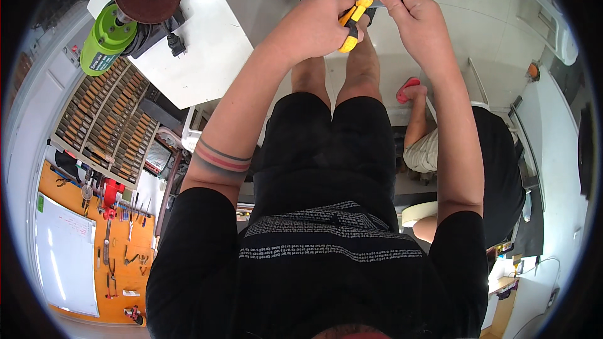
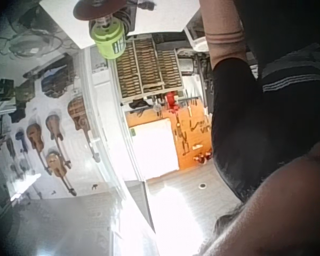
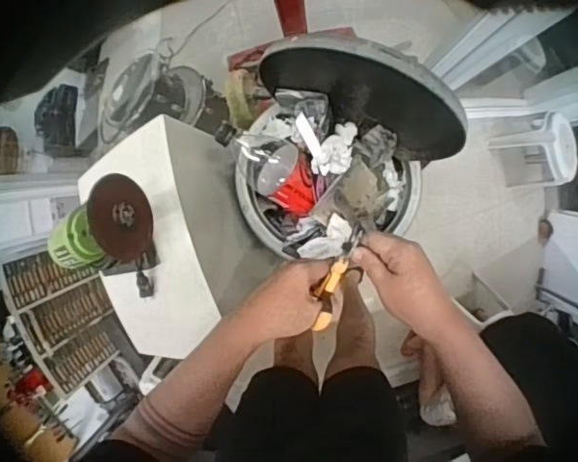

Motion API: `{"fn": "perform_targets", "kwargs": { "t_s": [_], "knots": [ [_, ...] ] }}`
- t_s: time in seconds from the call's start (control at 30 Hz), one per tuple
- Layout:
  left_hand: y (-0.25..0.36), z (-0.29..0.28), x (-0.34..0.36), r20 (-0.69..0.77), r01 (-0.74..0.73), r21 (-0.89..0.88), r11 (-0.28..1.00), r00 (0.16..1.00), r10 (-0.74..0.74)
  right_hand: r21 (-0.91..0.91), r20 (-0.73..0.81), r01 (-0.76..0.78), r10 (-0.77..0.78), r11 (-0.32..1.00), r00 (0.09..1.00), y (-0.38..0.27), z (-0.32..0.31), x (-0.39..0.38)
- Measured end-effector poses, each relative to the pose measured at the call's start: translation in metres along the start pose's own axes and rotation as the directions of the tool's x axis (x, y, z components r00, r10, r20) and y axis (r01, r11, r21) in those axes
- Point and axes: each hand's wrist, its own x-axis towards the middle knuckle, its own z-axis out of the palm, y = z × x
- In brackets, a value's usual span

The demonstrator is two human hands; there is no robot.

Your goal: The person uses yellow-handled shears to cut or scrape a piece of material above a trash bin, then applies a small red-handled tool to a rotating buffing wheel on a bench.

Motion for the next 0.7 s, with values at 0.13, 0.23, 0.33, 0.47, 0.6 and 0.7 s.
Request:
{"fn": "perform_targets", "kwargs": {
  "t_s": [0.13, 0.23, 0.33, 0.47, 0.6, 0.7],
  "knots": [
    [0.005, 0.001, 0.004, 0.012, 0.020, -0.035, 0.999, 1.000, -0.020, -0.085, 0.054, 0.058, -0.054, 0.995, 0.997, -0.002, -0.008, 0.005],
    [0.004, 0.000, 0.007, 0.003, 0.016, -0.033, 0.999, 1.000, -0.016, -0.079, 0.070, 0.027, -0.021, 0.996, 0.997, -0.007, -0.013, 0.008],
    [0.001, 0.002, 0.005, 0.005, 0.020, -0.070, 0.997, 1.000, -0.020, -0.080, 0.072, 0.039, -0.034, 0.996, 0.997, -0.008, -0.013, 0.007],
    [0.004, 0.002, 0.003, 0.018, 0.024, -0.067, 0.997, 1.000, -0.023, -0.093, 0.087, -0.002, 0.010, 0.996, 0.996, -0.007, -0.012, 0.005],
    [0.011, 0.001, 0.009, 0.028, 0.044, -0.004, 0.999, 0.999, -0.044, -0.119, 0.121, 0.082, -0.068, 0.989, 0.990, 0.002, -0.016, 0.010],
    [0.009, 0.004, 0.010, -0.017, 0.004, 0.017, 1.000, 1.000, -0.004, -0.119, 0.109, 0.062, -0.049, 0.991, 0.993, -0.006, -0.020, 0.012]
  ]
}}
